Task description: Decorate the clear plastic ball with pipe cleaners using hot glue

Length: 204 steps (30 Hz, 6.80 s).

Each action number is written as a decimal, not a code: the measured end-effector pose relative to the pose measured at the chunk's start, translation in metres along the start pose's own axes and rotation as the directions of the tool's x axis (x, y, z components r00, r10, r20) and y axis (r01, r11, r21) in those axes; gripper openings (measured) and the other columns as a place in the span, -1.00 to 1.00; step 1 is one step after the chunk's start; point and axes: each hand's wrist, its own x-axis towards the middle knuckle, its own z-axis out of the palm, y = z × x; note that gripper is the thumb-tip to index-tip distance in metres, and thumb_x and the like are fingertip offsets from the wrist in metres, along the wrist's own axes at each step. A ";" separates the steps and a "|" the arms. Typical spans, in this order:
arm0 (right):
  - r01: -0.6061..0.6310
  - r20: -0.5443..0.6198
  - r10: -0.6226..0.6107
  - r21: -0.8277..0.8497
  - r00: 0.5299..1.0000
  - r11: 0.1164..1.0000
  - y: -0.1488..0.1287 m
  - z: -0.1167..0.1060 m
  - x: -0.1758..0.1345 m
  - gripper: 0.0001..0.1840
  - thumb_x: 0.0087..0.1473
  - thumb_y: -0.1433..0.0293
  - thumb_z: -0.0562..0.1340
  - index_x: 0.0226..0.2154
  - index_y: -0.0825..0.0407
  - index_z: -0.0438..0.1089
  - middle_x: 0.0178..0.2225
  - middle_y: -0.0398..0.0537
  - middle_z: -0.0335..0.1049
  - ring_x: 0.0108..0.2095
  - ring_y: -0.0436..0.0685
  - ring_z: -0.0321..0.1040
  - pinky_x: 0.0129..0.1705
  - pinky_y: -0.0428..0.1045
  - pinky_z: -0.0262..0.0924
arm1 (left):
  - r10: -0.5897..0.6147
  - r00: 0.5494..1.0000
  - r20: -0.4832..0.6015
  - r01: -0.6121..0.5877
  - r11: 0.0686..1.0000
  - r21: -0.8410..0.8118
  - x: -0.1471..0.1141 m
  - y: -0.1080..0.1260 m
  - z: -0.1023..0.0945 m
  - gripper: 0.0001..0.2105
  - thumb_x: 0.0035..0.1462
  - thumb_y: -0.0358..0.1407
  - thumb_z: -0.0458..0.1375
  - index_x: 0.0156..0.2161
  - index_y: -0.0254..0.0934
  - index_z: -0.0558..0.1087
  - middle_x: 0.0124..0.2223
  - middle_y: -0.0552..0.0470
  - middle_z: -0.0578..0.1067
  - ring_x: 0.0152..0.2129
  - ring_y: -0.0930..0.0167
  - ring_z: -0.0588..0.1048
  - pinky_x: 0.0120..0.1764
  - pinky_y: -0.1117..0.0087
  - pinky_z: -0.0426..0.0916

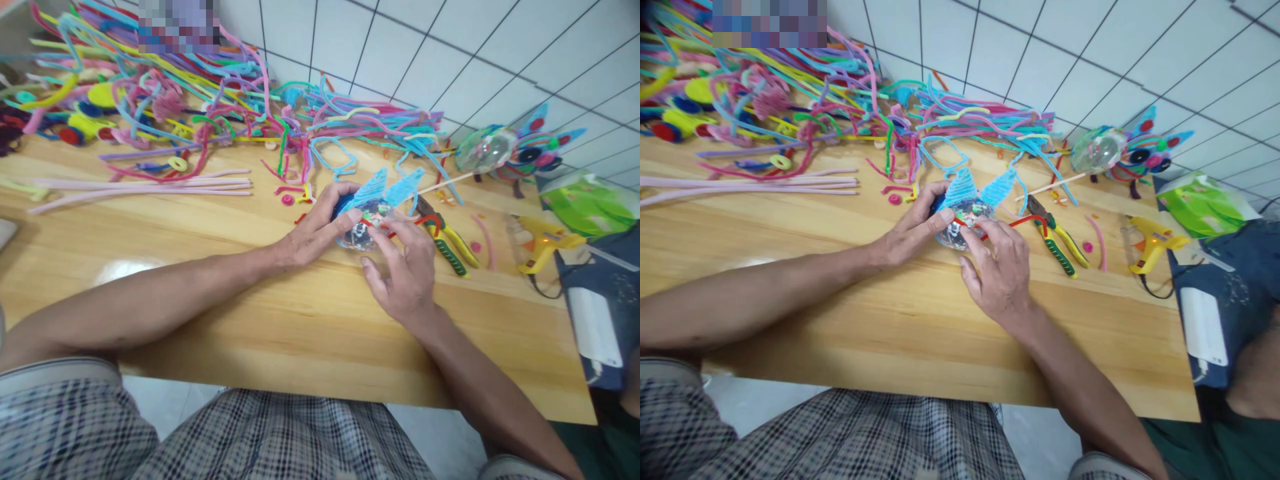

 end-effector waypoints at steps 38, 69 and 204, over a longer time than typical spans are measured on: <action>-0.018 -0.123 0.015 -0.023 0.992 1.000 0.027 -0.006 0.005 -0.37 0.45 0.23 0.34 0.48 -0.11 0.36 0.27 0.13 0.70 0.27 0.46 0.68 0.37 0.44 0.53 | -0.057 0.997 -0.043 0.057 0.998 0.002 0.006 -0.005 -0.005 -0.10 0.25 0.41 0.44 0.39 -0.18 0.39 0.42 -0.31 0.52 0.44 -0.03 0.49 0.55 -0.13 0.39; -0.049 -0.227 0.090 0.180 0.970 0.982 0.027 0.002 0.012 -0.83 0.48 0.44 0.36 -0.02 -0.18 0.65 -0.13 -0.12 0.77 -0.06 0.22 0.75 0.12 0.18 0.60 | 0.045 0.998 0.032 -0.049 0.989 0.142 0.009 -0.020 -0.005 0.21 -0.01 0.43 0.58 0.57 -0.17 0.32 0.55 -0.34 0.47 0.53 -0.13 0.45 0.59 -0.13 0.36; -0.363 -0.096 0.388 0.205 0.917 0.909 0.024 -0.010 0.014 -0.94 0.37 0.34 0.40 -0.21 -0.15 0.61 -0.39 -0.19 0.52 -0.41 0.10 0.43 -0.29 0.06 0.38 | -0.019 0.997 -0.076 0.020 1.000 0.006 0.004 -0.017 0.005 -0.01 0.06 0.32 0.60 0.42 -0.12 0.37 0.37 -0.22 0.57 0.37 -0.05 0.58 0.50 -0.12 0.47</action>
